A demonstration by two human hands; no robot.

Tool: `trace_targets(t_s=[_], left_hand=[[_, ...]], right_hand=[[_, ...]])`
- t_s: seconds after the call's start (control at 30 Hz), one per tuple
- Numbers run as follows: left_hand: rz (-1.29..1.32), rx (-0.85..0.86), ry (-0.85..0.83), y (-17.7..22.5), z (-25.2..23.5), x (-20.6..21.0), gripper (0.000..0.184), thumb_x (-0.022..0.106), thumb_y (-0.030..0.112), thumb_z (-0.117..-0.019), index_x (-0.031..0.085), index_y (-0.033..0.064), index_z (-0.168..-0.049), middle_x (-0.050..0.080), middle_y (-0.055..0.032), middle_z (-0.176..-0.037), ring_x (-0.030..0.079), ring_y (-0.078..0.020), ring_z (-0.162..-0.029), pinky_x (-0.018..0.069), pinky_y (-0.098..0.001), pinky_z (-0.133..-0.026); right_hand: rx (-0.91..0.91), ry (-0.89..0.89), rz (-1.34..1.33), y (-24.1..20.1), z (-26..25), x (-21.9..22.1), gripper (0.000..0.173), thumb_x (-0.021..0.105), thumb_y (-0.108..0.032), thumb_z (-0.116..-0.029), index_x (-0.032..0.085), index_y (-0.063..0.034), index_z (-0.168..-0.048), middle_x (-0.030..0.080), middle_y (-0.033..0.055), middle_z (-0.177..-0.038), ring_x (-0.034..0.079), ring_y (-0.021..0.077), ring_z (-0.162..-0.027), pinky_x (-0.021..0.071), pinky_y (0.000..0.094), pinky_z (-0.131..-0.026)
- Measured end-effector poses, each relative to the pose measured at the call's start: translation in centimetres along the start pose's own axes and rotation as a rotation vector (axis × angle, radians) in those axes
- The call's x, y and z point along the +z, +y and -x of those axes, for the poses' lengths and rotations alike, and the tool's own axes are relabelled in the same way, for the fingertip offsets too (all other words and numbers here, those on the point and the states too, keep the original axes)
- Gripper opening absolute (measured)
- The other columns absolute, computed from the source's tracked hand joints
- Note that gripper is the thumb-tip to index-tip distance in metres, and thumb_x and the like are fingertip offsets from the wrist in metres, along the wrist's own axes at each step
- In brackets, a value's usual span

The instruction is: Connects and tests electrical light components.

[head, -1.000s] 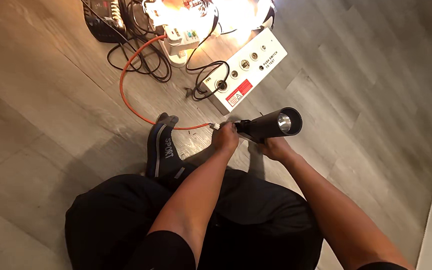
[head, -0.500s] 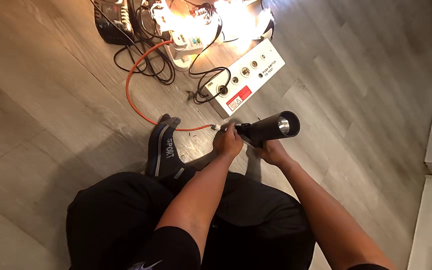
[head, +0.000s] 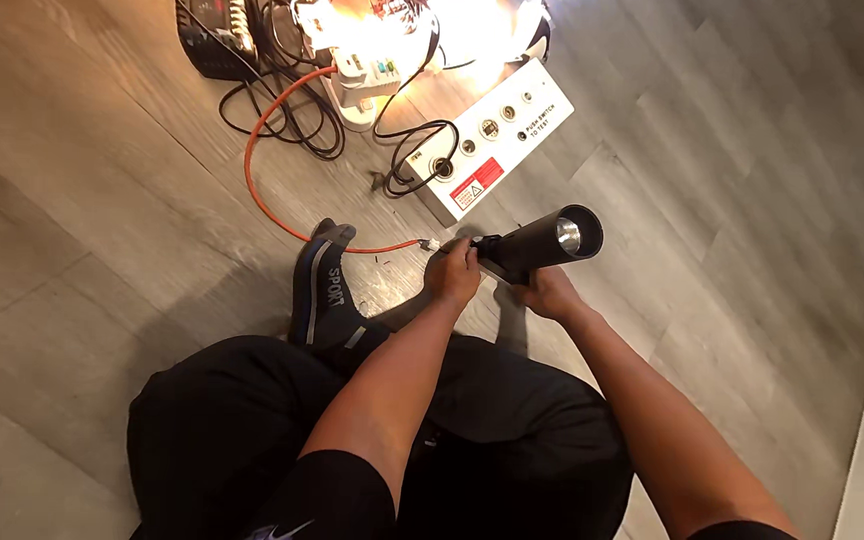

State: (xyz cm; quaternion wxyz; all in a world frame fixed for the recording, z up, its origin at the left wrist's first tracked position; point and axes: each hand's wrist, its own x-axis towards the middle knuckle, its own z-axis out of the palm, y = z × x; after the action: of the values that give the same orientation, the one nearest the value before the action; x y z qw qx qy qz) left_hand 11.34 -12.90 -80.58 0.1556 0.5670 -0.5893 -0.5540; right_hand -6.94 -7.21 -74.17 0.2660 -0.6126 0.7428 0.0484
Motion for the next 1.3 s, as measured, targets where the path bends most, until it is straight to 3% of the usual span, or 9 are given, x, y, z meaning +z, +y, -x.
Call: trace_targets(t_s=[0.1, 0.23, 0.63, 0.73, 0.87, 0.93, 1.07, 1.2, 1.3], left_hand=[[0.048, -0.051, -0.021, 0.0, -0.8, 0.2, 0.043, 0.036, 0.044, -0.1105, 0.062, 0.0241, -0.138, 0.075, -0.0074, -0.096, 0.072, -0.0264, -0.084, 0.0577, -0.0543, -0.077], [0.134, -0.198, -0.016, 1.1, -1.8, 0.0, 0.050, 0.040, 0.053, -0.1077, 0.069, 0.0126, -0.105, 0.072, -0.0092, -0.082, 0.072, -0.0261, -0.072, 0.0592, -0.0517, -0.069], [0.119, -0.265, 0.024, 2.2, -2.2, 0.0, 0.052, 0.044, 0.058, -0.1048, 0.067, 0.0121, -0.097, 0.071, -0.0086, -0.079, 0.071, -0.0259, -0.072, 0.0573, -0.0522, -0.068], [0.179, -0.207, 0.042, 1.4, -1.8, 0.7, 0.055, 0.040, 0.060, -0.1052, 0.067, 0.0118, -0.103, 0.070, -0.0116, -0.081, 0.071, -0.0289, -0.073, 0.0580, -0.0552, -0.069], [0.283, -0.193, -0.010, 1.0, 0.9, 0.2, 0.049, 0.038, 0.046, -0.1094, 0.059, 0.0077, -0.132, 0.071, -0.0156, -0.100, 0.072, -0.0298, -0.087, 0.0589, -0.0531, -0.080], [0.291, -0.241, -0.118, 1.0, 2.4, -0.3, 0.041, 0.045, 0.036, -0.1084, 0.058, 0.0039, -0.131, 0.069, -0.0182, -0.102, 0.069, -0.0299, -0.084, 0.0574, -0.0506, -0.078], [0.269, -0.257, -0.247, 0.3, 4.4, -1.1, 0.039, 0.052, 0.034, -0.1059, 0.062, 0.0026, -0.125, 0.065, -0.0149, -0.101, 0.064, -0.0240, -0.082, 0.0543, -0.0429, -0.073], [0.397, -0.067, -0.183, 1.6, 7.0, -3.2, 0.054, 0.053, 0.040, -0.1059, 0.054, -0.0024, -0.140, 0.061, -0.0241, -0.134, 0.059, -0.0315, -0.125, 0.0464, -0.0503, -0.108], [0.529, 0.042, -0.159, 4.9, 9.9, -6.1, 0.061, 0.054, 0.040, -0.1057, 0.041, -0.0011, -0.149, 0.056, -0.0242, -0.141, 0.056, -0.0287, -0.130, 0.0459, -0.0462, -0.110]], right_hand=[[-0.024, 0.002, 0.007, 0.1, 0.0, 0.0, 0.037, 0.077, -0.016, -0.0847, 0.065, -0.0014, -0.116, 0.069, 0.0213, -0.108, 0.067, 0.0399, -0.104, 0.0522, 0.0653, -0.088], [-0.045, 0.019, 0.022, 0.2, 0.1, 0.0, 0.038, 0.078, -0.015, -0.0840, 0.065, -0.0015, -0.117, 0.069, 0.0214, -0.109, 0.067, 0.0398, -0.104, 0.0526, 0.0649, -0.088], [-0.104, 0.053, 0.050, 0.2, 0.0, 0.3, 0.040, 0.078, -0.015, -0.0824, 0.065, -0.0016, -0.118, 0.068, 0.0211, -0.115, 0.065, 0.0382, -0.112, 0.0509, 0.0630, -0.096], [0.012, -0.004, 0.047, 0.1, 0.0, 0.3, 0.042, 0.076, -0.020, -0.0843, 0.065, -0.0031, -0.121, 0.068, 0.0215, -0.115, 0.066, 0.0397, -0.111, 0.0516, 0.0642, -0.093], [0.197, -0.100, -0.053, -0.9, -0.2, 0.0, 0.064, 0.081, -0.034, -0.0799, 0.057, -0.0079, -0.134, 0.068, 0.0191, -0.120, 0.065, 0.0370, -0.115, 0.0497, 0.0642, -0.097], [0.235, -0.131, -0.105, -1.3, -0.2, 0.2, 0.069, 0.082, -0.038, -0.0776, 0.057, -0.0082, -0.135, 0.068, 0.0178, -0.120, 0.064, 0.0340, -0.116, 0.0484, 0.0616, -0.099], [0.157, -0.116, -0.466, -1.4, 1.0, 0.4, 0.066, 0.084, -0.019, -0.0742, 0.056, -0.0074, -0.133, 0.071, 0.0101, -0.116, 0.069, 0.0190, -0.109, 0.0561, 0.0453, -0.098], [0.091, -0.178, -0.694, -4.0, 3.6, -2.0, 0.055, 0.084, -0.013, -0.0761, 0.061, -0.0020, -0.125, 0.074, 0.0093, -0.108, 0.073, 0.0159, -0.095, 0.0609, 0.0371, -0.089], [0.019, -0.138, -0.773, -8.1, 5.2, -4.7, 0.052, 0.082, -0.018, -0.0787, 0.062, -0.0018, -0.124, 0.074, 0.0095, -0.104, 0.073, 0.0169, -0.092, 0.0613, 0.0378, -0.086]])
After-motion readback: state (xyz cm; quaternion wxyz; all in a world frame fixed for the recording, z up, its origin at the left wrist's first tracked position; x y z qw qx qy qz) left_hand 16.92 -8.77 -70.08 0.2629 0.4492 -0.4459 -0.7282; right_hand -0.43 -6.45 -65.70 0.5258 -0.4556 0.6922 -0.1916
